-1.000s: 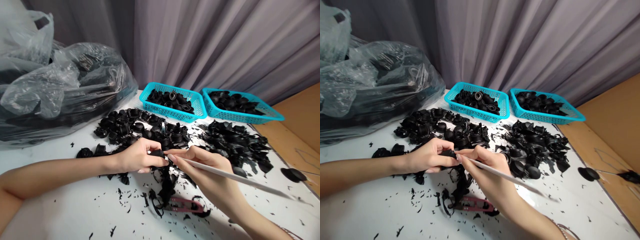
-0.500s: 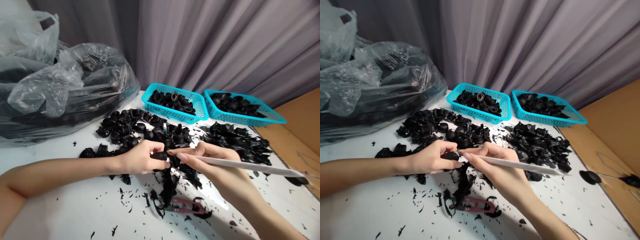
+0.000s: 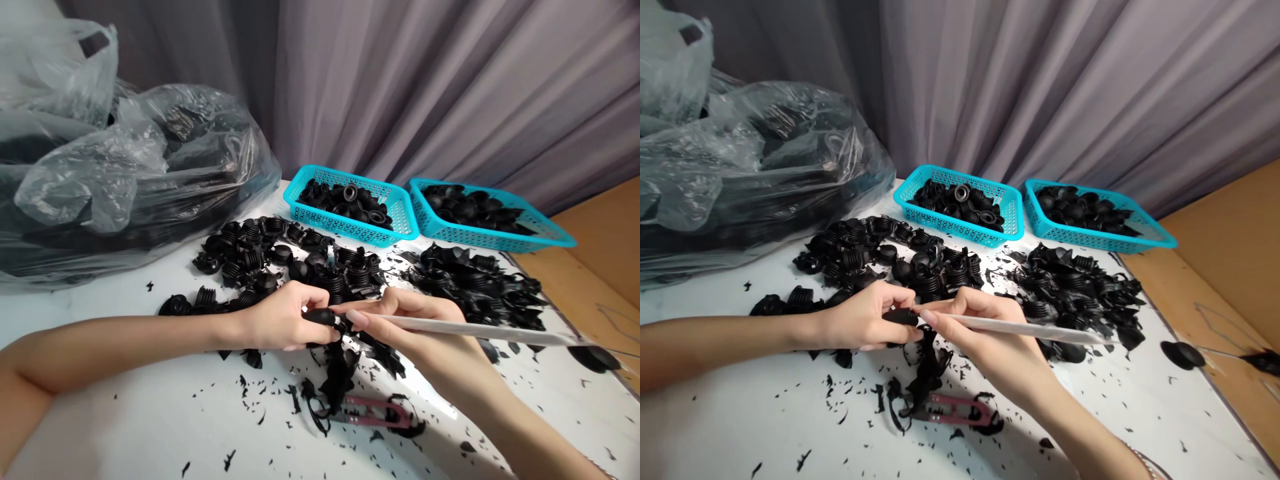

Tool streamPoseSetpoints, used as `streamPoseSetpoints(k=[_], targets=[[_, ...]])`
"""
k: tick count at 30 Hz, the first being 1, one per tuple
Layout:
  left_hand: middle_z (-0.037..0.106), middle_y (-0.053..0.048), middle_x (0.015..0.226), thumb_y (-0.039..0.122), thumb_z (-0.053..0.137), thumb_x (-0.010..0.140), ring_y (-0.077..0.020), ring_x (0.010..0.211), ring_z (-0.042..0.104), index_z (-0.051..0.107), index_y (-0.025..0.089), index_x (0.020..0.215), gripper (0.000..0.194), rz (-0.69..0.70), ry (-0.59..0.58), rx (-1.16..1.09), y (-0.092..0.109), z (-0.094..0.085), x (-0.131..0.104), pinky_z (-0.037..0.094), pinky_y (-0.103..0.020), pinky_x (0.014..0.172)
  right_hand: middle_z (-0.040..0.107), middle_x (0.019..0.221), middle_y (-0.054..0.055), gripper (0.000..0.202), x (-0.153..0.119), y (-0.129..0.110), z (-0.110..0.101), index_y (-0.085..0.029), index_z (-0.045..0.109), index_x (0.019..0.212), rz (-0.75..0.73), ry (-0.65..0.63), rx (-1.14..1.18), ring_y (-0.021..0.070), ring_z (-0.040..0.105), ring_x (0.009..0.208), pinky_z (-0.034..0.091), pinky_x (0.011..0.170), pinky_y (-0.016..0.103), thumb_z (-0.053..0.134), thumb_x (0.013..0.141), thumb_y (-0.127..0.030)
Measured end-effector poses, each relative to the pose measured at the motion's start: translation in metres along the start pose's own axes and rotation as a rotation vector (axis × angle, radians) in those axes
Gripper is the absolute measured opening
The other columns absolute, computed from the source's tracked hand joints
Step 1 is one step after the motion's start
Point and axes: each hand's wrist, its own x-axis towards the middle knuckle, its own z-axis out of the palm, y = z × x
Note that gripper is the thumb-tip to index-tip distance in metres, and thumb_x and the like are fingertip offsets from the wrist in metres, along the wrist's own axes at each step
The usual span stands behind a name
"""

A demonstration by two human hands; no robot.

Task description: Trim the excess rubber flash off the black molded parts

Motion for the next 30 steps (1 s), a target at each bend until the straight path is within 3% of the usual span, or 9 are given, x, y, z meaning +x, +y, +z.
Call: streamPoseSetpoints(k=[5, 8, 13, 16, 18, 22, 26, 30], targets=[[0.037, 0.011, 0.037, 0.020, 0.066, 0.069, -0.0036, 0.029, 0.035, 0.036, 0.019, 0.060, 0.031, -0.012, 0.009, -0.003, -0.002, 0.000, 0.001, 0.020, -0.012, 0.028, 0.076, 0.083, 0.009, 0.037, 0.002, 0.002, -0.003, -0.021, 0.050, 0.051, 0.009, 0.004, -0.096, 0.0277, 0.069, 0.085, 0.052, 0.067, 0.034, 0.075, 0.069, -0.042], [0.037, 0.011, 0.039, 0.020, 0.066, 0.069, -0.0037, 0.029, 0.035, 0.039, 0.018, 0.061, 0.028, -0.043, -0.005, -0.019, -0.003, 0.000, 0.002, 0.019, -0.012, 0.027, 0.076, 0.083, 0.007, 0.035, 0.001, 0.006, -0.003, -0.022, 0.050, 0.052, -0.061, -0.015, -0.196, 0.0257, 0.070, 0.080, 0.052, 0.062, 0.032, 0.071, 0.073, -0.040], [0.038, 0.011, 0.042, 0.015, 0.063, 0.067, -0.0023, 0.031, 0.034, 0.047, 0.015, 0.063, 0.017, -0.092, -0.046, -0.046, -0.004, -0.001, 0.004, 0.022, -0.012, 0.029, 0.076, 0.087, 0.004, 0.015, -0.006, 0.020, 0.012, -0.024, 0.065, 0.068, -0.340, 0.085, -0.414, 0.0205, 0.070, 0.073, 0.055, 0.063, 0.030, 0.061, 0.082, -0.027], [0.038, 0.011, 0.043, 0.015, 0.063, 0.067, -0.0021, 0.031, 0.033, 0.046, 0.016, 0.063, 0.017, -0.106, -0.054, -0.041, -0.003, 0.000, 0.003, 0.022, -0.012, 0.029, 0.075, 0.089, 0.004, 0.017, -0.005, 0.030, 0.019, -0.024, 0.064, 0.070, -0.594, 0.197, -0.521, 0.0206, 0.070, 0.084, 0.055, 0.077, 0.033, 0.056, 0.084, -0.019], [0.037, 0.011, 0.042, 0.017, 0.065, 0.067, -0.0026, 0.031, 0.033, 0.041, 0.017, 0.061, 0.024, -0.108, -0.098, -0.010, -0.003, 0.002, 0.000, 0.020, -0.013, 0.029, 0.075, 0.090, 0.005, 0.020, -0.001, 0.033, 0.017, -0.024, 0.061, 0.066, -0.663, 0.279, -0.585, 0.0216, 0.069, 0.086, 0.053, 0.081, 0.035, 0.054, 0.085, -0.019], [0.033, 0.012, 0.042, 0.021, 0.068, 0.067, -0.0026, 0.030, 0.034, 0.034, 0.019, 0.058, 0.035, -0.080, -0.158, 0.006, -0.005, 0.003, -0.004, 0.020, -0.013, 0.029, 0.075, 0.088, 0.005, 0.021, 0.006, 0.021, 0.000, -0.023, 0.061, 0.064, -0.460, 0.320, -0.581, 0.0205, 0.070, 0.071, 0.054, 0.060, 0.029, 0.058, 0.084, -0.029], [0.037, 0.012, 0.044, 0.021, 0.071, 0.067, -0.0014, 0.029, 0.032, 0.039, 0.017, 0.059, 0.033, -0.048, -0.155, -0.104, -0.005, 0.000, -0.002, 0.021, -0.013, 0.028, 0.076, 0.082, 0.006, 0.029, 0.002, 0.002, -0.012, -0.022, 0.057, 0.055, -0.279, 0.152, -0.411, 0.0207, 0.069, 0.065, 0.049, 0.048, 0.026, 0.067, 0.076, -0.038], [0.038, 0.012, 0.042, 0.017, 0.071, 0.066, -0.0012, 0.028, 0.032, 0.040, 0.017, 0.060, 0.031, -0.048, -0.128, -0.131, -0.001, -0.001, 0.000, 0.020, -0.013, 0.028, 0.076, 0.084, 0.008, 0.037, -0.004, -0.006, -0.011, -0.021, 0.049, 0.051, -0.025, 0.033, -0.224, 0.0270, 0.070, 0.081, 0.052, 0.052, 0.029, 0.072, 0.071, -0.044]])
